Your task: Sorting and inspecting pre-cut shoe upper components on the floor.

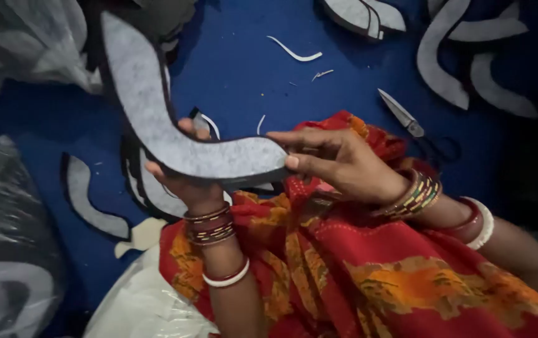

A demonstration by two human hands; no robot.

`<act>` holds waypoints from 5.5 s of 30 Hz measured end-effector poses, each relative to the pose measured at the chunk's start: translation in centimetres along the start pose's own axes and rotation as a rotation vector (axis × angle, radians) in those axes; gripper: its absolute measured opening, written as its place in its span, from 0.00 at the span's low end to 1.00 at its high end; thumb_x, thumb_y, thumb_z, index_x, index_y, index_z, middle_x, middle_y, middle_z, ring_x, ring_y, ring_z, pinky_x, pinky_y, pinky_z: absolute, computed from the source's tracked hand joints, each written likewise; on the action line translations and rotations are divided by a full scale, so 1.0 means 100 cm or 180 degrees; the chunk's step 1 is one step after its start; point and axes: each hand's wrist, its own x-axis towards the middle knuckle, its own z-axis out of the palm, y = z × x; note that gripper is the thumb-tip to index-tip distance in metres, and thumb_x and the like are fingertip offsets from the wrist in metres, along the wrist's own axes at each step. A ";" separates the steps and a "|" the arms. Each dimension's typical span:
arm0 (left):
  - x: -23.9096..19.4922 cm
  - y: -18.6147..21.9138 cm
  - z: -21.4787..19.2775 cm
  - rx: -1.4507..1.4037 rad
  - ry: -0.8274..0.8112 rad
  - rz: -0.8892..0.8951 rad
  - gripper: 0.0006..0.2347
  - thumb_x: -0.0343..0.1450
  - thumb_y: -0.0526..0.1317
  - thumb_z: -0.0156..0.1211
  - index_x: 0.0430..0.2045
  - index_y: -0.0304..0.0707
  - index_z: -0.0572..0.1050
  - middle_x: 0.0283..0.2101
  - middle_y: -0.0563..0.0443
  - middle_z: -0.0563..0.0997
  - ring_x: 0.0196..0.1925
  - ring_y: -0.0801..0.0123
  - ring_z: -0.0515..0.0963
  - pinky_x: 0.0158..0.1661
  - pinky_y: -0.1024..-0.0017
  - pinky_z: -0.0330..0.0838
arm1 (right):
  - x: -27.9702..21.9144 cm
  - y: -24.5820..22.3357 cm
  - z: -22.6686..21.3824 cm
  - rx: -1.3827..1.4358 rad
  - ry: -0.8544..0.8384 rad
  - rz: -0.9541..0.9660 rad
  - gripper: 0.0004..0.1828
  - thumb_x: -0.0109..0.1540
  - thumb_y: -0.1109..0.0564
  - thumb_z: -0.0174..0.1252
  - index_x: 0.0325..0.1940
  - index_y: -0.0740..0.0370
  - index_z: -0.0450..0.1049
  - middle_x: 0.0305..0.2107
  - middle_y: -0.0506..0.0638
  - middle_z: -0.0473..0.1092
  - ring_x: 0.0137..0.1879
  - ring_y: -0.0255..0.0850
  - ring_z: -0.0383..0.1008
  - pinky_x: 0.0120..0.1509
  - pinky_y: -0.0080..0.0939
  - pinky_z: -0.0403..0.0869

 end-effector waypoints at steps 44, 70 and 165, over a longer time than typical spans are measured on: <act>-0.010 0.013 0.032 0.1908 -0.0144 -0.0311 0.33 0.74 0.56 0.65 0.67 0.29 0.64 0.61 0.41 0.79 0.59 0.62 0.80 0.57 0.66 0.76 | 0.007 0.018 -0.008 -0.1059 0.0893 -0.0098 0.20 0.66 0.57 0.59 0.62 0.62 0.77 0.42 0.48 0.73 0.41 0.33 0.70 0.48 0.34 0.73; -0.006 0.002 0.075 0.2874 -0.0379 -0.1663 0.27 0.62 0.33 0.79 0.58 0.29 0.78 0.42 0.44 0.86 0.34 0.69 0.82 0.33 0.70 0.77 | 0.033 0.004 -0.059 0.0291 0.0856 -0.1107 0.10 0.71 0.59 0.60 0.56 0.63 0.75 0.51 0.52 0.76 0.51 0.35 0.76 0.56 0.38 0.78; 0.003 -0.011 0.071 0.1228 0.0182 -0.1205 0.37 0.67 0.57 0.74 0.64 0.30 0.68 0.59 0.43 0.78 0.61 0.60 0.78 0.61 0.63 0.74 | 0.016 -0.014 0.015 -0.1513 0.0604 -0.0593 0.18 0.65 0.63 0.65 0.61 0.65 0.77 0.41 0.48 0.75 0.46 0.31 0.74 0.49 0.29 0.72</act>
